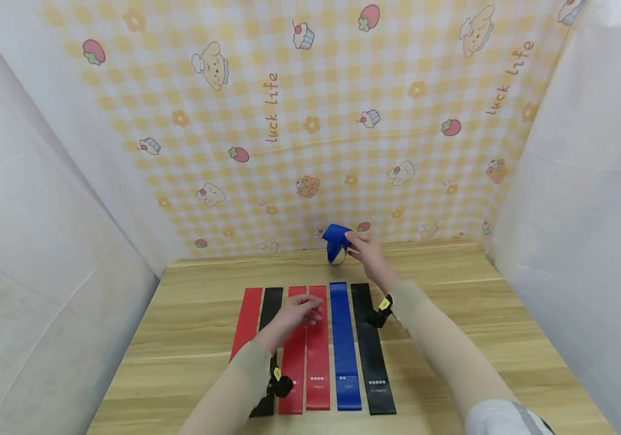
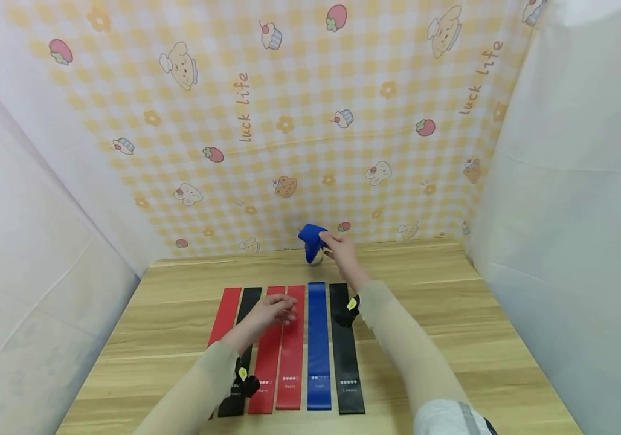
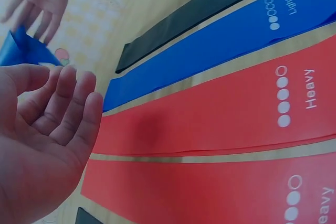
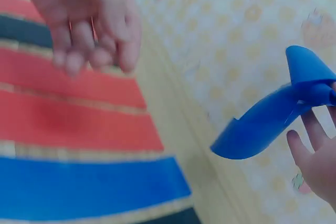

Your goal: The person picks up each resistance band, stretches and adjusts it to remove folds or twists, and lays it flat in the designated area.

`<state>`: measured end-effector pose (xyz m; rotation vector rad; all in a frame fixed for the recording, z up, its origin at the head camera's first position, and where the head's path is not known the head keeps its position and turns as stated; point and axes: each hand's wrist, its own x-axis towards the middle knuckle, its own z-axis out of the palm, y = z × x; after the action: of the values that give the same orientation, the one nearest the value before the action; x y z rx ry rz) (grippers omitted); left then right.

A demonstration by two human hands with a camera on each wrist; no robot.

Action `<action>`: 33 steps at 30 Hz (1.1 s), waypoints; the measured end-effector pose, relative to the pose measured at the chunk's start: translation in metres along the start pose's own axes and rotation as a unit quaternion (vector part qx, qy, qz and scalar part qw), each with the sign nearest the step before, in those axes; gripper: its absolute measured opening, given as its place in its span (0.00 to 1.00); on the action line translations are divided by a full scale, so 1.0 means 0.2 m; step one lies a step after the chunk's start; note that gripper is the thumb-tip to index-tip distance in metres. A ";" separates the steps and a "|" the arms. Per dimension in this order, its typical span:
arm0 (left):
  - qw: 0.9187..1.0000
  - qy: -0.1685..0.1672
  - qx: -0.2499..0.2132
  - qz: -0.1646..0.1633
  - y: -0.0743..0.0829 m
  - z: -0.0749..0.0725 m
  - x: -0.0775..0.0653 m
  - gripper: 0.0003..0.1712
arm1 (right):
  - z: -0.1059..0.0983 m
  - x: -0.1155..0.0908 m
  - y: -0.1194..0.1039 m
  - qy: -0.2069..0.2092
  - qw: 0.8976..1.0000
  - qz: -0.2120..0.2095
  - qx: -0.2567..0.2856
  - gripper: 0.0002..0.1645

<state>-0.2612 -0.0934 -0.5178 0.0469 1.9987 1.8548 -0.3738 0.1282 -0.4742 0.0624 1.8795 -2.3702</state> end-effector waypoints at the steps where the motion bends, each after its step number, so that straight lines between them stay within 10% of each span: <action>1: 1.000 0.005 -0.001 0.001 0.01 0.00 0.00 0.19 | 0.01 -0.01 -0.02 0.005 1.000 0.005 0.016 0.25; 14: 0.997 0.044 -0.056 -0.008 0.01 -0.01 0.02 0.26 | 0.17 -0.14 -0.14 -0.004 0.969 0.047 0.240 0.14; 25: 0.967 0.013 -0.250 -0.038 -0.04 -0.01 -0.01 0.40 | 0.27 -0.32 -0.09 -0.050 0.957 0.082 0.275 0.08; 33: 0.968 -0.034 -0.246 -0.036 -0.03 -0.01 -0.04 0.38 | 0.23 -0.41 -0.04 -0.070 0.955 0.091 0.274 0.12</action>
<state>-0.2530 -0.0993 -0.5205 -0.1028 1.4254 2.2119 -0.2918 0.0899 -0.4479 0.1054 1.0614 -2.6015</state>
